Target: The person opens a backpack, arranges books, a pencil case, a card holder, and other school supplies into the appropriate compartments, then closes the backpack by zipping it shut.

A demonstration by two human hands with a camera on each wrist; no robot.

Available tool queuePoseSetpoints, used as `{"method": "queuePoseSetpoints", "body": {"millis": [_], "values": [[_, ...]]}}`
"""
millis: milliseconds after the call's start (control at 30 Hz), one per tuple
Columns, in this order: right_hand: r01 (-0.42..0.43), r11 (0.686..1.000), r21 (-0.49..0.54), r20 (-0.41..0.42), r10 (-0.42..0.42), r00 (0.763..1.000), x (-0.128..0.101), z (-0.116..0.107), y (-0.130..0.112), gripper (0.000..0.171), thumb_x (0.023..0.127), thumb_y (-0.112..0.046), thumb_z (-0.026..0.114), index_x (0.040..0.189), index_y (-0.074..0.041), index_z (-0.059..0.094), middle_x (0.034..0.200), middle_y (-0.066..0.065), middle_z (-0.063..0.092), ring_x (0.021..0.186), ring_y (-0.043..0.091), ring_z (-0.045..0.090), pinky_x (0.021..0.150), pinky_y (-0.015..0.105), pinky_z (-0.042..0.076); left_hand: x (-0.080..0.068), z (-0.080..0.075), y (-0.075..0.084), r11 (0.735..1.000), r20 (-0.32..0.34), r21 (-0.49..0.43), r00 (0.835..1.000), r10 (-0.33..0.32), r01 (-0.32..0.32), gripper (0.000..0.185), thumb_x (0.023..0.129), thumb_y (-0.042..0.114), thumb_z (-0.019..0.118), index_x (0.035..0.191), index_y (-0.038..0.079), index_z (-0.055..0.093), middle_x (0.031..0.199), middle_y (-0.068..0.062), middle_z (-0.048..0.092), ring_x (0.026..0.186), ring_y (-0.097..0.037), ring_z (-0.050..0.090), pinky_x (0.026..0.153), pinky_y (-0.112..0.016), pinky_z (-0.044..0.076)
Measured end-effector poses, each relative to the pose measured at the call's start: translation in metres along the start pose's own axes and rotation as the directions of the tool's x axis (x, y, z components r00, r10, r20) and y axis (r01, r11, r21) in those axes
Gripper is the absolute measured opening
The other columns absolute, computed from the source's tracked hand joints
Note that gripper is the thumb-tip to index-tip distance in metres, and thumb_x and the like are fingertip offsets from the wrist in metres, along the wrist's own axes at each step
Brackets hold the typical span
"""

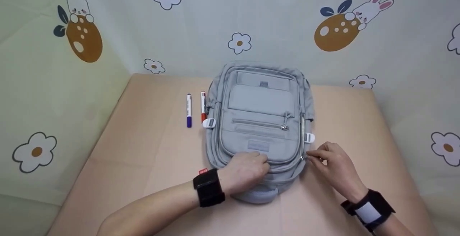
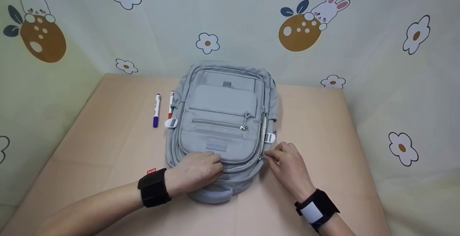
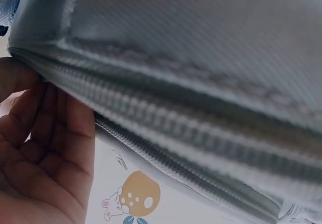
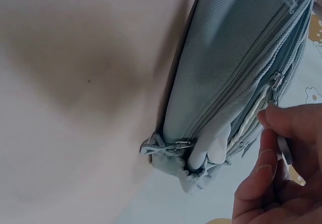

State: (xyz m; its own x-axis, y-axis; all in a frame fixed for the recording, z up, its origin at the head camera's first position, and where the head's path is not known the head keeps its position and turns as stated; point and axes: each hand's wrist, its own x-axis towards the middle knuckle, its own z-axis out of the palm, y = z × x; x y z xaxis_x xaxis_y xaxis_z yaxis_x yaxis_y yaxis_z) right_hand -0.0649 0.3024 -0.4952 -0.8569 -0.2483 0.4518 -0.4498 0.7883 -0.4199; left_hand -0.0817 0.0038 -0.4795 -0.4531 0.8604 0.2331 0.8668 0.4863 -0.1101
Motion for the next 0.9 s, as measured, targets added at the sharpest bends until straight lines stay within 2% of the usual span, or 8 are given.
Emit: {"method": "queuePoseSetpoints", "body": {"millis": [133,233,433,567,700,800,900], "values": [[-0.026,0.999,0.038,0.016,0.025,1.0,-0.003,0.001,-0.001,0.026,0.071,0.003,0.09,0.091,-0.012,0.082,0.079,-0.015,0.054,0.076,0.005,0.049,0.066,0.015,0.039,0.001,-0.001,-0.001,1.0,0.006,-0.012,1.0,-0.008,0.008,0.013,0.095,0.019,0.066,0.085,0.016,0.073,0.083,0.004,0.06,0.069,-0.012,0.055,0.051,-0.024,0.046],[-0.006,1.0,0.03,0.0,0.006,1.0,-0.004,0.001,-0.001,0.024,0.072,0.001,0.091,0.089,-0.013,0.081,0.079,-0.016,0.054,0.076,0.004,0.049,0.066,0.014,0.038,0.006,-0.003,0.0,1.0,0.028,-0.027,0.999,-0.015,0.015,0.014,0.097,0.023,0.066,0.086,0.016,0.072,0.083,0.004,0.061,0.069,-0.012,0.055,0.052,-0.025,0.047],[0.081,0.996,-0.035,-0.043,-0.082,0.996,-0.003,0.0,-0.001,0.025,0.074,-0.001,0.09,0.087,-0.016,0.075,0.083,-0.014,0.061,0.077,0.005,0.049,0.066,0.016,0.037,0.029,-0.009,0.011,0.999,0.036,-0.047,0.999,0.002,0.0,0.017,0.098,0.028,0.064,0.088,0.016,0.071,0.082,0.004,0.058,0.067,-0.011,0.053,0.052,-0.024,0.045],[0.075,0.996,-0.05,-0.051,-0.077,0.996,-0.005,-0.001,-0.004,0.028,0.073,0.002,0.089,0.087,-0.016,0.074,0.085,-0.013,0.063,0.077,0.004,0.051,0.065,0.015,0.038,0.053,-0.006,0.023,0.999,0.001,0.024,1.0,0.022,-0.022,0.02,0.101,0.031,0.059,0.096,0.017,0.072,0.084,0.005,0.058,0.07,-0.011,0.053,0.05,-0.024,0.045],[0.06,0.997,-0.053,-0.058,-0.063,0.996,-0.005,-0.001,-0.007,0.028,0.072,0.004,0.089,0.086,-0.015,0.074,0.083,-0.012,0.065,0.077,0.004,0.053,0.065,0.014,0.038,0.072,0.003,0.032,0.993,-0.008,0.115,1.0,-0.014,0.015,0.025,0.102,0.037,0.055,0.104,0.017,0.07,0.088,0.004,0.058,0.071,-0.012,0.054,0.048,-0.025,0.046],[0.061,0.997,-0.055,-0.054,-0.064,0.996,-0.004,-0.001,-0.008,0.028,0.072,0.004,0.089,0.086,-0.015,0.074,0.083,-0.011,0.065,0.076,0.004,0.053,0.065,0.014,0.038,0.08,0.008,0.036,0.986,0.005,0.159,0.999,-0.044,0.043,0.025,0.102,0.038,0.056,0.104,0.017,0.069,0.088,0.004,0.058,0.07,-0.012,0.054,0.047,-0.025,0.047],[0.066,0.996,-0.062,-0.053,-0.069,0.996,-0.003,-0.003,-0.007,0.026,0.072,0.002,0.089,0.086,-0.015,0.075,0.083,-0.012,0.065,0.076,0.004,0.052,0.065,0.015,0.038,0.083,0.008,0.037,0.984,0.019,0.176,0.999,-0.047,0.043,0.023,0.101,0.038,0.057,0.102,0.018,0.069,0.088,0.004,0.058,0.068,-0.011,0.056,0.045,-0.026,0.048]]}}
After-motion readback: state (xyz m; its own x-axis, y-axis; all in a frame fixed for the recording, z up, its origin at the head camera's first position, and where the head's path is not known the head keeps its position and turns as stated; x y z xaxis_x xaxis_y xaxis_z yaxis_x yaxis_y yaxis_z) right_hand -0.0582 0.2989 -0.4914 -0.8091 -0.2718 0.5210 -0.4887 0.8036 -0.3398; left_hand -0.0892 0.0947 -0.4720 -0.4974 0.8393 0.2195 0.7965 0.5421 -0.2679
